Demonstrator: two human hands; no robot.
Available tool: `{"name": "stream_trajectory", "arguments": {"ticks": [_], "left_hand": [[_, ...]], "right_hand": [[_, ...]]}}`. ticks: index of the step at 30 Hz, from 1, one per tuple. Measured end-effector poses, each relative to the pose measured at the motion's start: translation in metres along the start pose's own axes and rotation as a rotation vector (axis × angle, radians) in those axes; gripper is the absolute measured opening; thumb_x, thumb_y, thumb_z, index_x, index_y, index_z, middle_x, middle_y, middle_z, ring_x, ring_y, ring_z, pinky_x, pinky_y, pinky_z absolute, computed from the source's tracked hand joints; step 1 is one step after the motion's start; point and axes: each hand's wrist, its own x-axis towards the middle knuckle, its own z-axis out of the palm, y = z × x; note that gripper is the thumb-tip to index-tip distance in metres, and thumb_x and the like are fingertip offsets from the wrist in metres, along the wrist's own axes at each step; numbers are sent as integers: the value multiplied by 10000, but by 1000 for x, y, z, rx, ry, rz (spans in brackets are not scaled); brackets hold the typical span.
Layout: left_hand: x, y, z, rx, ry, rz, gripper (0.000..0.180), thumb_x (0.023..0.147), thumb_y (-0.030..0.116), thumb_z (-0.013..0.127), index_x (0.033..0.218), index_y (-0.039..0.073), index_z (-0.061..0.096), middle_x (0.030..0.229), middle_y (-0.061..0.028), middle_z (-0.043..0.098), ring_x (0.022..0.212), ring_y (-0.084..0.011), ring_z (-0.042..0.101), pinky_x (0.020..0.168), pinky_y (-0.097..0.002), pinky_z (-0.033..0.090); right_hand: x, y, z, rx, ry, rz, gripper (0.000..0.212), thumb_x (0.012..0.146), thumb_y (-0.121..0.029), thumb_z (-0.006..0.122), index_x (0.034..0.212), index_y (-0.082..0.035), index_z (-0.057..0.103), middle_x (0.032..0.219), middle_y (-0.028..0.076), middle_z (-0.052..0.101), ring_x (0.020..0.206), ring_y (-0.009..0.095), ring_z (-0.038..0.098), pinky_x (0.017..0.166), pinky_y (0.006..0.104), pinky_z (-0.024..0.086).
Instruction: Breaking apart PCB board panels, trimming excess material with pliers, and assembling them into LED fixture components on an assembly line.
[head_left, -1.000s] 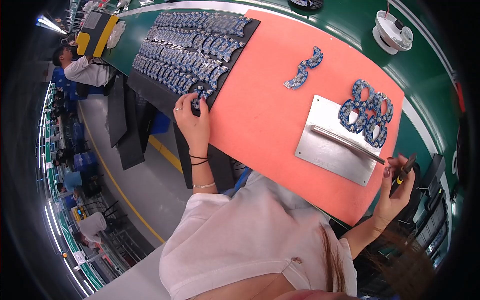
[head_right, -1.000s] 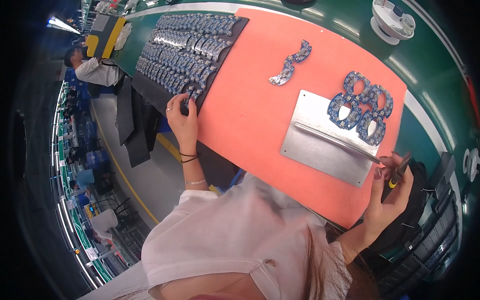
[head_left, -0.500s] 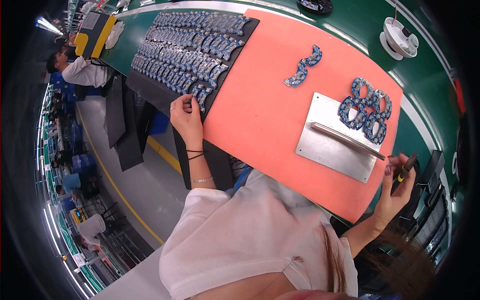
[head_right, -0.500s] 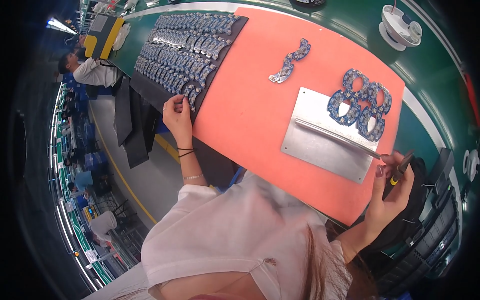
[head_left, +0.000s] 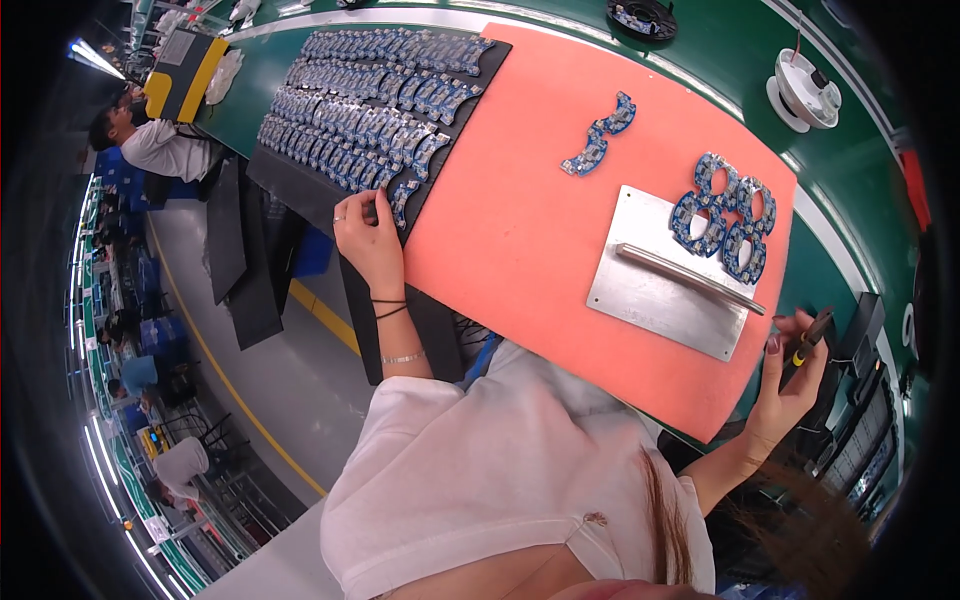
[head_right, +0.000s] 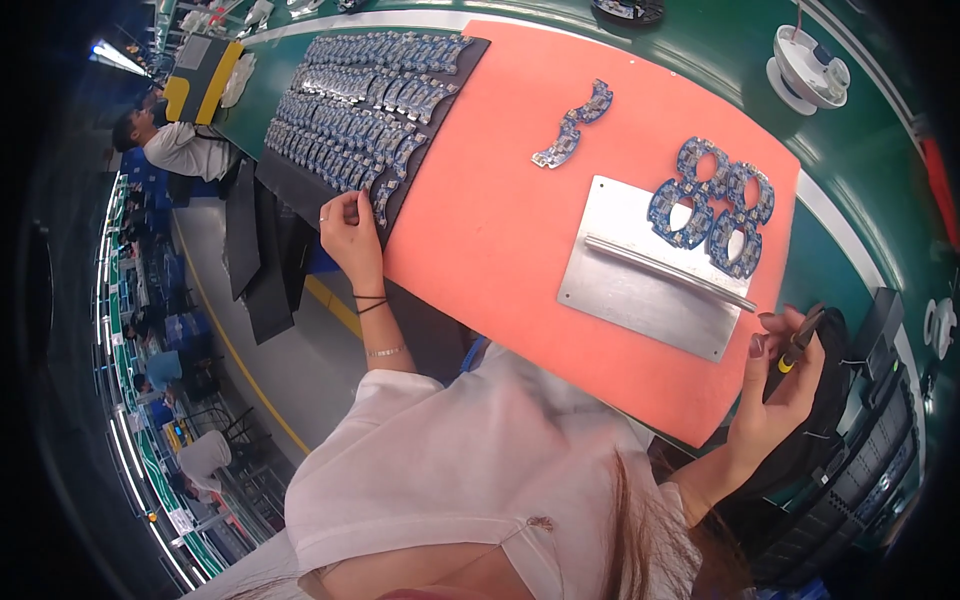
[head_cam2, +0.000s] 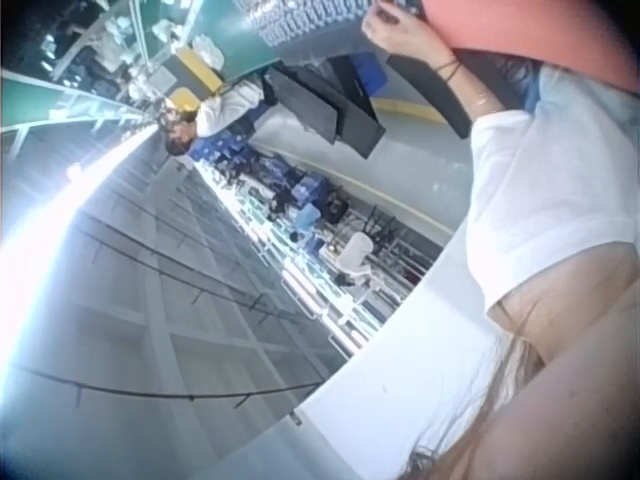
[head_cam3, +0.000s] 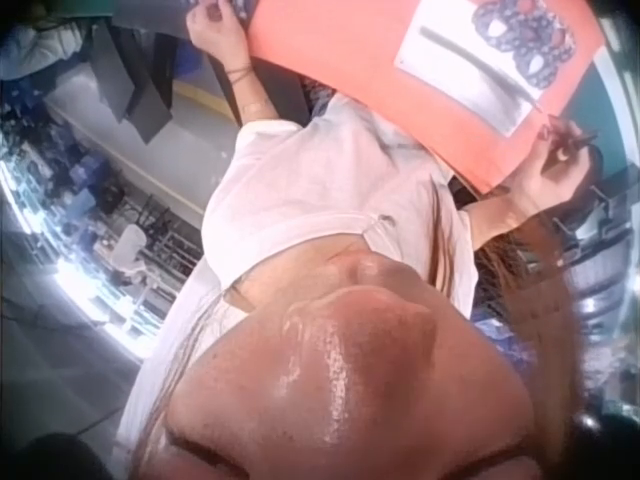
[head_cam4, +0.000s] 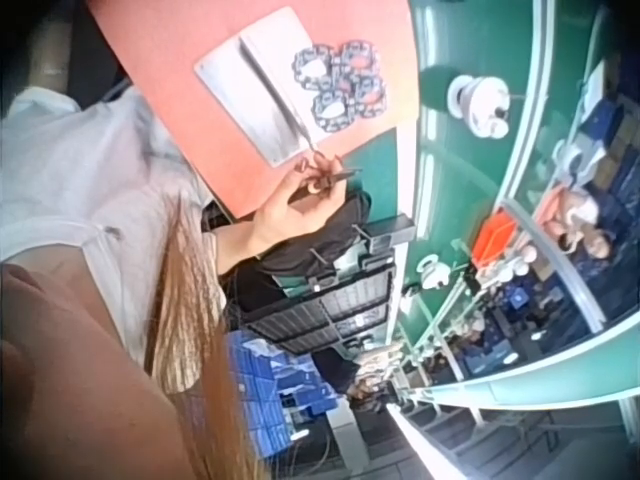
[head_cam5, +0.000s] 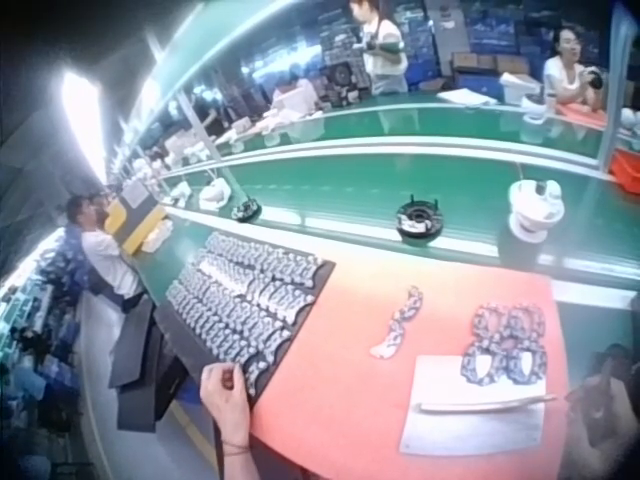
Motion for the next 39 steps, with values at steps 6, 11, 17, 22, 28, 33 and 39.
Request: {"name": "stream_trajectory", "arguments": {"ticks": [6,11,17,22,28,33,39], "left_hand": [[-10,6,-6,108,-116,136,190,807,190,765,924,64,685,956,-88,628,906,-283,563,802,-394,458],[-10,-1,-6,117,-123,129,183,802,166,756,935,63,685,955,-89,632,886,-282,562,806,-388,454],[-5,-5,4,161,-102,156,189,812,178,749,946,63,684,956,-100,627,900,-293,565,816,-404,456],[-1,-5,5,168,-99,101,201,828,183,726,982,65,672,1002,-115,618,923,-304,565,832,-409,455],[3,14,11,71,-142,162,230,816,150,707,998,21,654,981,-171,628,976,-339,574,862,-419,451],[-1,43,-22,202,-205,295,380,829,167,713,1150,-10,610,1062,-268,572,996,-417,554,877,-459,451],[17,231,-43,-407,-452,577,258,874,56,657,1126,2,634,1073,-138,612,909,-265,600,811,-341,473]], "right_hand": [[-1,0,-3,-18,12,-5,366,903,-16,635,1257,25,554,1047,100,622,956,155,573,853,278,426],[-3,-4,1,-13,10,-16,366,902,-24,636,1257,22,556,1046,98,624,944,146,564,853,276,420],[-4,-3,0,-10,16,0,382,897,-40,651,1262,18,555,1034,94,629,904,129,534,860,269,409],[-3,2,-11,-38,26,12,386,901,-34,648,1270,23,551,1046,93,629,909,126,531,875,276,413],[1,2,-57,-115,92,15,386,894,34,615,1276,26,560,1081,85,620,916,121,530,881,261,428],[31,1,-75,-304,100,-94,368,829,36,669,1189,1,605,1016,101,656,862,167,610,809,278,477],[113,12,-140,-800,272,-379,314,813,-64,697,1117,-21,628,949,148,655,797,310,630,739,371,498]]}}
